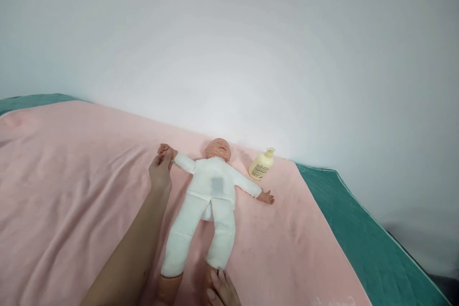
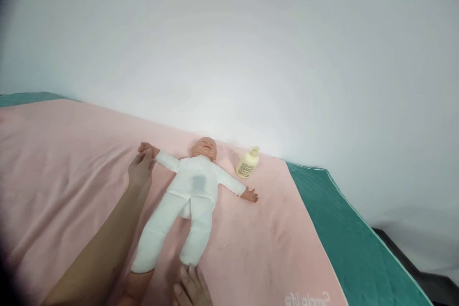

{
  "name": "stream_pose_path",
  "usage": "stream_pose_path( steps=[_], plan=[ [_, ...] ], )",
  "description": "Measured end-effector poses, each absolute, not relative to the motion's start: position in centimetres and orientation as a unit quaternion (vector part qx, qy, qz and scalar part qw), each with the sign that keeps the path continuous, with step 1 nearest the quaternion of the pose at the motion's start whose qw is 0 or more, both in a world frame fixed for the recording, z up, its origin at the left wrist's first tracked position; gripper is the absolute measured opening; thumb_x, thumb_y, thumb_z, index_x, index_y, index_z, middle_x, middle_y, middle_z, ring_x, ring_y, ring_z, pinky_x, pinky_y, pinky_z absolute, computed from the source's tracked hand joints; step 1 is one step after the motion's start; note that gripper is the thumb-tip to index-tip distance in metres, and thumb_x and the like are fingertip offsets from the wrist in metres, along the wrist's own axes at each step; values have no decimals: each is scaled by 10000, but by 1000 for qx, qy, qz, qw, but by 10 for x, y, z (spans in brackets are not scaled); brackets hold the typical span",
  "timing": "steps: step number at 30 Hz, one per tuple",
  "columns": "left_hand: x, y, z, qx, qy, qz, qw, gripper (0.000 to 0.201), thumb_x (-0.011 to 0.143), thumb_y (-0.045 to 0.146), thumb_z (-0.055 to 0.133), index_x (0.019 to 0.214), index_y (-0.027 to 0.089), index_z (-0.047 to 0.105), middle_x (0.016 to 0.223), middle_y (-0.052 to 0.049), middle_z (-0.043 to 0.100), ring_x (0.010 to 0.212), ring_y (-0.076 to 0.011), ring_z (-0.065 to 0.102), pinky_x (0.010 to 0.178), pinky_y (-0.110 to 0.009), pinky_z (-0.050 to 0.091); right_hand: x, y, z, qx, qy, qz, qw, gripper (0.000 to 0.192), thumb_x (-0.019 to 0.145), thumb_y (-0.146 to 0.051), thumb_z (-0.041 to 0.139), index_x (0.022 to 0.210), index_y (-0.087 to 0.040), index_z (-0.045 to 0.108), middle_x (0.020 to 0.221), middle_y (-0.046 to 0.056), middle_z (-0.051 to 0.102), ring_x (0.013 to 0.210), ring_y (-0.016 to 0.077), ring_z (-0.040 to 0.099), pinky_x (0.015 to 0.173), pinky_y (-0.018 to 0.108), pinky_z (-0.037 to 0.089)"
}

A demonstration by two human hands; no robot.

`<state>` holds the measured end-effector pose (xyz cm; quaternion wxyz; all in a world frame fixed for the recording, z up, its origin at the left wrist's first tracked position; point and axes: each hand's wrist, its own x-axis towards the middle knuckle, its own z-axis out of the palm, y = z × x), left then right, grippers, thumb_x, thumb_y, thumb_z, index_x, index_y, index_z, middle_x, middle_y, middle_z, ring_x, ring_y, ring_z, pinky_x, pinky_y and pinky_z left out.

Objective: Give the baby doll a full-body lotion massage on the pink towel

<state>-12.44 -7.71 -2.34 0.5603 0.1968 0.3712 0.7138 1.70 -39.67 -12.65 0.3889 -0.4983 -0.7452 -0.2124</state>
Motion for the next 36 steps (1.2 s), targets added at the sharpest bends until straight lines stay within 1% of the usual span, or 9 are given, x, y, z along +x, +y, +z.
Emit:
stream_pose_path(
  steps=[4,8,9,12,20,27,29,32,36],
  plan=[
    [-119,-93,-7,372,329,680,539,328,622,281,818,905,147,721,969,-69,702,962,-216,646,926,-351,507,19,-392,-103,-579,-683,-174,410,486,947,-259,506,1404,-401,418,1241,7,640,1081,247,642,824,343,616],
    [-116,-113,5,605,271,542,517,280,607,245,821,869,177,750,963,-84,725,970,-265,650,939,-407,493,25,-367,-75,-577,-665,-143,451,441,996,-252,364,1431,-316,395,1445,57,457,1263,225,512,934,344,560],
    [-115,-116,7,646,257,508,509,264,598,227,821,852,187,758,966,-85,728,976,-268,651,942,-403,490,27,-358,-67,-582,-656,-126,464,444,997,-228,353,1432,-301,392,1450,64,449,1283,212,493,948,334,550],
    [-114,-121,10,703,227,447,505,222,583,178,809,799,208,773,957,-94,732,969,-271,659,925,-392,499,33,-331,-46,-575,-664,-83,471,435,993,-215,358,1420,-282,399,1448,74,449,1345,228,417,1016,412,500],
    [-112,-121,10,773,195,406,447,143,642,165,756,762,240,775,971,-89,732,949,-263,662,882,-378,496,37,-301,-17,-595,-624,9,506,414,995,-276,379,1408,-268,400,1406,71,493,1353,227,406,1087,467,417],
    [-110,-123,9,695,273,499,440,243,717,286,738,950,215,743,1023,-68,723,1004,-249,643,946,-377,472,27,-326,-25,-586,-635,-12,503,452,986,-230,385,1437,-249,362,1449,93,445,1349,246,410,1052,453,462],
    [-111,-119,7,620,302,571,446,257,723,291,730,961,194,720,1025,-63,715,1009,-237,639,950,-369,477,23,-341,-31,-600,-623,-1,502,481,979,-227,402,1454,-241,331,1452,101,441,1336,247,427,1040,442,474],
    [-115,-104,0,464,355,661,470,325,680,270,761,980,161,697,1012,-67,706,986,-227,645,909,-349,507,20,-363,-45,-599,-635,-16,488,456,975,-252,416,1429,-239,376,1429,91,472,1322,255,441,1021,445,489],
    [-130,-79,-20,253,439,693,512,325,652,223,794,948,148,682,937,-48,685,879,-158,656,844,-271,529,23,-386,-75,-573,-685,-80,444,446,969,-290,440,1411,-235,422,1375,90,530,1251,263,518,943,404,549]
  ],
)
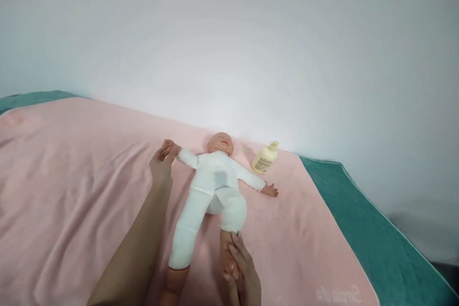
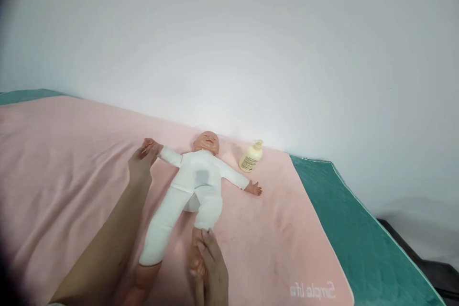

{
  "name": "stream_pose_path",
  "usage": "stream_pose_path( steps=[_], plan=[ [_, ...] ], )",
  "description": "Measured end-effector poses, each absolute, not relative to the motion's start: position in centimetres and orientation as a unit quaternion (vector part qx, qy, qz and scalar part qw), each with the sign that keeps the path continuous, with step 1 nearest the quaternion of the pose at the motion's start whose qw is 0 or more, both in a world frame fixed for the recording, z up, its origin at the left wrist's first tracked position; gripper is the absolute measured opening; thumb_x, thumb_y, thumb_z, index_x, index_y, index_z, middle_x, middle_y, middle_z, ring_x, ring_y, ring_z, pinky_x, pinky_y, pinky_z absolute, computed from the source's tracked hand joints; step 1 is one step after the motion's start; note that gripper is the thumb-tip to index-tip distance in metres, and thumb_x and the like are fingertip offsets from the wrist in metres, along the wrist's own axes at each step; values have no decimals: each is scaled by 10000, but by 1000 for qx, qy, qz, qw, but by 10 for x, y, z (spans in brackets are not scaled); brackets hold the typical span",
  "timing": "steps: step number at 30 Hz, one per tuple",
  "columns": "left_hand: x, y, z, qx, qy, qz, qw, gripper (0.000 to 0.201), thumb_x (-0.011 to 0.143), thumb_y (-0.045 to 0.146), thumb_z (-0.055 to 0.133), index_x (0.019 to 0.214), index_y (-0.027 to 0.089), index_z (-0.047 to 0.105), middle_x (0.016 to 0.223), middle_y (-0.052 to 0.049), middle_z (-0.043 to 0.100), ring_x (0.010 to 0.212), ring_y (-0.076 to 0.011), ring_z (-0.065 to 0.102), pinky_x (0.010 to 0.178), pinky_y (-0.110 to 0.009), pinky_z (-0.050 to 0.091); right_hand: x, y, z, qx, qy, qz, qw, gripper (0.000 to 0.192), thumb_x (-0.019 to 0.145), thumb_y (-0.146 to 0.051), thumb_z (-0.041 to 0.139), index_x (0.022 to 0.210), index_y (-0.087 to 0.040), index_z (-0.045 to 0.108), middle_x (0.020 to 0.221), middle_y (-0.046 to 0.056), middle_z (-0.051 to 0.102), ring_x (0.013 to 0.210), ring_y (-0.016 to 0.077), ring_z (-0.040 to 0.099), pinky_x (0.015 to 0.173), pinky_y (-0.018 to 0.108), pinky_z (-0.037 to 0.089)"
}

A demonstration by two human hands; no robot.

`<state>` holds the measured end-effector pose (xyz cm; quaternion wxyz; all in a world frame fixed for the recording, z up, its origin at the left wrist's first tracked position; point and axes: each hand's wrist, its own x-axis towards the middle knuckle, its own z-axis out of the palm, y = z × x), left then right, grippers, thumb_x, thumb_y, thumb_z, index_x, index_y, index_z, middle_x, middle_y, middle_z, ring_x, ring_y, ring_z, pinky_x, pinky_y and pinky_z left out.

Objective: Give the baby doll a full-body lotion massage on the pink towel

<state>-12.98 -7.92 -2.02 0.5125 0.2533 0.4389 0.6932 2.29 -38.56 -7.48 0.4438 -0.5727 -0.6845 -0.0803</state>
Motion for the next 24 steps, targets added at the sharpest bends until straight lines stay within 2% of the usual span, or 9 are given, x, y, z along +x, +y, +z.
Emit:
stream_pose_path(
  steps=[4,7,11,13,16,20,24],
  plan=[
    [-141,-66,-34,117,427,657,610,102,803,208,685,855,147,623,750,-4,627,636,-91,627,742,-253,558,21,-400,-106,-538,-720,-149,412,459,974,-336,446,1424,-244,421,1258,87,623,1160,258,594,894,377,578],
    [-141,-66,-36,91,432,654,614,49,853,162,632,865,148,586,728,3,614,588,-77,613,729,-253,564,15,-406,-121,-570,-690,-156,418,442,985,-392,403,1402,-255,459,1285,101,601,1176,286,579,902,426,574],
    [-139,-67,-34,98,440,659,602,46,872,162,614,900,159,577,748,17,600,562,-58,597,746,-261,566,10,-405,-125,-532,-712,-167,427,421,967,-399,459,1373,-293,494,1221,71,646,1095,270,635,851,375,602],
    [-138,-67,-35,102,440,666,594,67,886,217,608,934,172,593,787,8,610,606,-70,621,774,-274,567,8,-405,-124,-539,-703,-155,437,419,966,-389,466,1375,-302,492,1205,65,656,1105,269,628,866,383,595],
    [-134,-68,-33,136,434,687,566,154,875,287,621,986,182,640,923,-36,653,815,-129,679,862,-303,552,9,-403,-120,-567,-681,-128,446,424,983,-357,425,1400,-290,458,1244,76,633,1183,273,571,923,421,563],
    [-125,-82,-19,273,410,717,494,299,785,351,709,1010,155,695,1074,-87,683,1077,-218,633,1002,-355,476,19,-393,-101,-570,-672,-127,456,446,990,-319,399,1433,-269,398,1336,84,566,1250,258,514,937,413,551],
    [-119,-103,-2,474,310,651,506,372,709,356,769,1022,163,716,1130,-87,694,1111,-264,617,1017,-401,464,28,-366,-61,-578,-676,-79,451,463,984,-272,400,1445,-243,367,1419,94,483,1329,260,429,998,454,503]
  ],
)
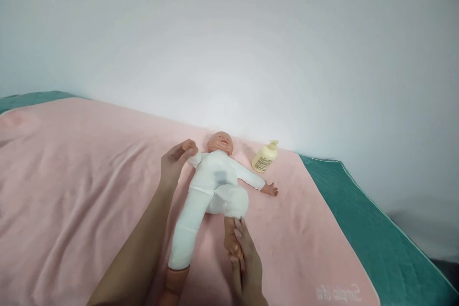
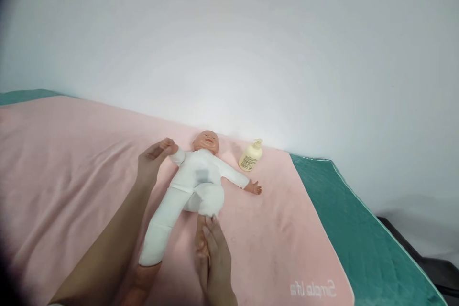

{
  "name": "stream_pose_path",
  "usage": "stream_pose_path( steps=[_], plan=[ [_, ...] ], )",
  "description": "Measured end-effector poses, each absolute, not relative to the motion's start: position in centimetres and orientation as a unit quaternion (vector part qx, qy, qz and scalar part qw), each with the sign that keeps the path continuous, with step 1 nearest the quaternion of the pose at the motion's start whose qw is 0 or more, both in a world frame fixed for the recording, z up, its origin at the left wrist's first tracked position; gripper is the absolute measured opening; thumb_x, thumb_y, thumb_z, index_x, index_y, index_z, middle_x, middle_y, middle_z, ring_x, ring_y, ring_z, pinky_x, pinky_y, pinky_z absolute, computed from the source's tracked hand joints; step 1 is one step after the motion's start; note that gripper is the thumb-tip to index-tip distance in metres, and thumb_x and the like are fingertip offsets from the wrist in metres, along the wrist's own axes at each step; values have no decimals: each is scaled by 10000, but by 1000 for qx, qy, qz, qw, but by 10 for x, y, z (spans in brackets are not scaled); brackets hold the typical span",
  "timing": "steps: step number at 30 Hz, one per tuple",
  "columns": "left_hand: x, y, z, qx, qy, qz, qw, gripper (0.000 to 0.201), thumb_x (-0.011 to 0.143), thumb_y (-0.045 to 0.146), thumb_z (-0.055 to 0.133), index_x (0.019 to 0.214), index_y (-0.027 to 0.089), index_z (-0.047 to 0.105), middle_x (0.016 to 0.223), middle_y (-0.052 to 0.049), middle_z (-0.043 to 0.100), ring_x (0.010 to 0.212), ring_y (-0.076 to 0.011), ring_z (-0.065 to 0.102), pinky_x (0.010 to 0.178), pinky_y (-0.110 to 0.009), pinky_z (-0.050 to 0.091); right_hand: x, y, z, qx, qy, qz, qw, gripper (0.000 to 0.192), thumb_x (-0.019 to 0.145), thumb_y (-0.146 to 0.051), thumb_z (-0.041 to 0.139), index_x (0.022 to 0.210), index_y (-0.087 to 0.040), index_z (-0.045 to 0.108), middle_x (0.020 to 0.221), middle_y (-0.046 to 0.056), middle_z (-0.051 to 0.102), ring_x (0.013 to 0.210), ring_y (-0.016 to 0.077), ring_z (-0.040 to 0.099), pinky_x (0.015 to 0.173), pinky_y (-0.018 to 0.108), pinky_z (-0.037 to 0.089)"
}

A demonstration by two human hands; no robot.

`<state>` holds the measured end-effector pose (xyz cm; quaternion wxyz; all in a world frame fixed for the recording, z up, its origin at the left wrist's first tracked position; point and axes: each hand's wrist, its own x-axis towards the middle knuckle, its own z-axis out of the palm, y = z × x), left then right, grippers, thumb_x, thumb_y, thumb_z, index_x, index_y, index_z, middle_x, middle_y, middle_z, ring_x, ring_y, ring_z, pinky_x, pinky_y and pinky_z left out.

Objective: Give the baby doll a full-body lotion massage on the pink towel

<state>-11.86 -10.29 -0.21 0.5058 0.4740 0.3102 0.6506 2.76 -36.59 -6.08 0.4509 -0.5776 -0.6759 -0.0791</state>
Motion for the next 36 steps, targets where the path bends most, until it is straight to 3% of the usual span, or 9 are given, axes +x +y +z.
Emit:
stream_pose_path(
  steps=[5,10,16,23,29,33,36],
  plan=[
    [-117,-112,-1,697,237,457,499,355,655,319,793,987,199,748,1120,-81,709,1208,-288,556,1113,-462,334,29,-325,-21,-574,-638,-15,512,460,988,-223,372,1443,-282,345,1443,68,459,1362,232,390,1069,464,438],
    [-113,-108,-8,800,181,382,425,218,676,261,767,892,233,765,1083,-53,723,1199,-270,558,1177,-524,113,33,-302,-10,-604,-588,38,537,427,991,-303,391,1415,-255,401,1432,88,469,1349,249,412,1083,465,421],
    [-113,-108,-3,736,200,421,491,256,635,241,801,889,229,770,1060,-79,723,1172,-266,578,1124,-460,304,33,-306,-6,-618,-573,42,537,439,998,-315,375,1428,-229,390,1435,103,464,1355,255,401,1086,473,416],
    [-124,-92,-4,398,294,641,587,387,624,342,830,940,141,729,1091,-101,697,1092,-259,618,990,-384,477,29,-349,-33,-581,-640,-25,503,419,979,-239,402,1398,-230,413,1410,110,493,1323,257,441,1022,449,488],
    [-137,-62,-28,81,401,639,651,54,842,258,675,862,215,647,1018,-31,667,956,-143,656,839,-256,537,27,-389,-75,-566,-685,-127,440,423,968,-298,457,1386,-233,452,1329,94,571,1247,263,520,940,421,545],
    [-140,-51,-37,28,456,622,636,172,935,266,542,773,208,549,871,-17,624,867,-129,649,776,-249,541,30,-404,-103,-540,-727,-186,380,432,969,-328,474,1394,-256,458,1180,69,669,1103,248,629,854,361,595],
    [-140,-52,-38,21,464,621,631,154,954,234,504,804,219,529,791,6,591,776,-111,637,741,-243,538,32,-411,-125,-527,-748,-187,357,452,970,-330,472,1418,-293,423,1120,38,694,1006,225,677,772,300,621]
  ],
)
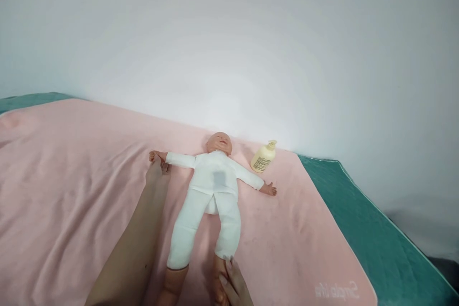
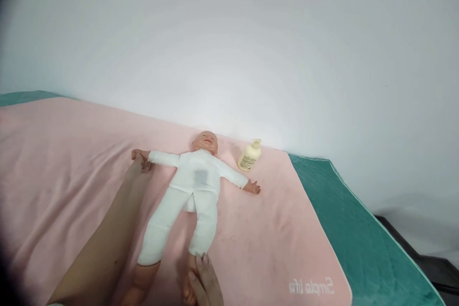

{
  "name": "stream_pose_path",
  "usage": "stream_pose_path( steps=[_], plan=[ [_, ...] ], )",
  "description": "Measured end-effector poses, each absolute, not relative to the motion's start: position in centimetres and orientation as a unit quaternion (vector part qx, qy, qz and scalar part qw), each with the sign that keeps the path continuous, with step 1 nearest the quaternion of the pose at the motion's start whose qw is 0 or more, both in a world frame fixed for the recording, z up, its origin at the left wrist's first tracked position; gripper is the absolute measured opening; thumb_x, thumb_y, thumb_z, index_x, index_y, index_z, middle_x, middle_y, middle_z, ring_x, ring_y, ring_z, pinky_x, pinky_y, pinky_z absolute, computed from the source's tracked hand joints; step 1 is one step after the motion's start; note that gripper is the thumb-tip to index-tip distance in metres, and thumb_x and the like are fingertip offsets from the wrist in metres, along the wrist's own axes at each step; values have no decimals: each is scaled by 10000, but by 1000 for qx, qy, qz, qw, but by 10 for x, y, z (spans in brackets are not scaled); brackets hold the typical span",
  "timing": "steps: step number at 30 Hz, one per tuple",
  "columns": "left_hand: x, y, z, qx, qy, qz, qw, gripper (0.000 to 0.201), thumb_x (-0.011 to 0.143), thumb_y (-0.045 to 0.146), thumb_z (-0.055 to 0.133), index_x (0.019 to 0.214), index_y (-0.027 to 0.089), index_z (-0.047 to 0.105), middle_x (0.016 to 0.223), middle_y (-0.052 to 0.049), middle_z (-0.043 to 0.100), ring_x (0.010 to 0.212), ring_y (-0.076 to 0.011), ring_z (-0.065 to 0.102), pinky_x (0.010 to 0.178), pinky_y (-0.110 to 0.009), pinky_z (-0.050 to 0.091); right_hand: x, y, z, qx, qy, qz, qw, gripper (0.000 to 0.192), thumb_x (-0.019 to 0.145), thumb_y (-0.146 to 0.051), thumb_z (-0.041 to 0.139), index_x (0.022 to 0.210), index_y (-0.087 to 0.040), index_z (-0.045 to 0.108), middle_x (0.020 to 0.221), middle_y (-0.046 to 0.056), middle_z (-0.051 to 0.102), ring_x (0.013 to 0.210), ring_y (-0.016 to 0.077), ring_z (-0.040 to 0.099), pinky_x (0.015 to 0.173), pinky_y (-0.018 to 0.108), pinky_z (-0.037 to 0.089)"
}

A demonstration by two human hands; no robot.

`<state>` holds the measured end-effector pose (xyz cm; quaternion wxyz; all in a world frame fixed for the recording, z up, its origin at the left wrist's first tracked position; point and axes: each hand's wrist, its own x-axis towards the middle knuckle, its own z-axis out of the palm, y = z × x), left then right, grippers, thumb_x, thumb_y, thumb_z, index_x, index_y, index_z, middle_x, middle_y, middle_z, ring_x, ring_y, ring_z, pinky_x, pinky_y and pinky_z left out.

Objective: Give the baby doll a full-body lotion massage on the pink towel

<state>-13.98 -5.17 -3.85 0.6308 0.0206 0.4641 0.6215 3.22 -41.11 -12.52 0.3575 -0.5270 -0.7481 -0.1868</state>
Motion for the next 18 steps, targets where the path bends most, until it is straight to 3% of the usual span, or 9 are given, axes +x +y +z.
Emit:
stream_pose_path(
  steps=[5,8,13,18],
  plan=[
    [-140,-63,-35,47,445,631,634,56,916,241,572,866,221,557,762,23,589,632,-87,603,693,-246,547,31,-416,-148,-538,-740,-139,379,520,946,-483,468,1429,-300,411,1196,50,657,1037,248,662,781,321,622],
    [-140,-71,-31,71,431,647,625,63,877,194,611,932,221,596,828,8,627,695,-90,631,717,-247,551,33,-413,-146,-544,-727,-124,401,527,936,-538,445,1419,-331,423,1239,31,636,1055,238,657,786,311,621],
    [-135,-79,-24,135,430,683,574,196,794,243,700,983,220,655,1062,-41,657,949,-131,648,810,-246,532,36,-392,-117,-590,-657,-113,456,441,986,-343,414,1427,-332,398,1355,48,554,1181,229,583,895,350,583],
    [-124,-83,-16,266,405,732,478,312,667,233,778,959,169,690,1010,-55,681,971,-174,644,923,-303,497,40,-355,-52,-593,-633,-35,497,378,992,-275,383,1360,-257,468,1412,87,495,1304,238,467,1008,416,503]
  ],
)
